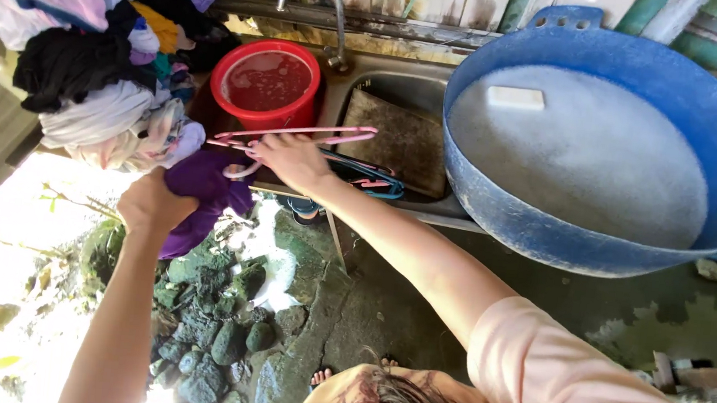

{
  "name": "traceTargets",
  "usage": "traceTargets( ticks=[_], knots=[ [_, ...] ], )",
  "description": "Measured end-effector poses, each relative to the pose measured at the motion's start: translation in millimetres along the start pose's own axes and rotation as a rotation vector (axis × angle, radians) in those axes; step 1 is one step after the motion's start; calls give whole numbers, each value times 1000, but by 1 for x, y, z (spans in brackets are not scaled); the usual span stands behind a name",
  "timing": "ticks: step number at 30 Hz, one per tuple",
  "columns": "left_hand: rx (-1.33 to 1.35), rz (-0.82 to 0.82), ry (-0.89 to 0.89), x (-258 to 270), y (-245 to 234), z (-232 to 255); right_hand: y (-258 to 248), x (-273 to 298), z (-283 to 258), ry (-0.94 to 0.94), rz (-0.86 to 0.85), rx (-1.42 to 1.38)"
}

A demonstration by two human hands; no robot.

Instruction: The recorder is sorting through a pile of laundry and hanging various items of clothing on hangers and a clothesline.

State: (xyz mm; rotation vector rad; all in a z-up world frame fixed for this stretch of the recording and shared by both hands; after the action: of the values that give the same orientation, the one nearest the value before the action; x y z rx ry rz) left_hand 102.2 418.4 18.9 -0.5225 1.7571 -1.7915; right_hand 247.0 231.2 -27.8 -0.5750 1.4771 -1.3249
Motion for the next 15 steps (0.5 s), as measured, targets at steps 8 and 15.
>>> traceTargets(
  ticks=[8,15],
  knots=[
    [161,144,-207,67,-27,-61,-52,-23,-97,-144,269,-167],
    [453,172,-348,109,-5,-122,-44,-13,-156,-141,81,-461]
  ],
)
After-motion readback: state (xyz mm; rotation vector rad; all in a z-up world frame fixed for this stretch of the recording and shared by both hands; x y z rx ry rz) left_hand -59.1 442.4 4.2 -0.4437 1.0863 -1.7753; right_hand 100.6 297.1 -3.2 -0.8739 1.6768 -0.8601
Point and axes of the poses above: each hand's wrist, its own x-axis away from the middle knuckle, its own y-axis out of the palm, z = x × y, the point moved 8 cm from there along -x, towards the middle knuckle, and after that the axes turned 4 degrees about -y, right-handed, at the moved point
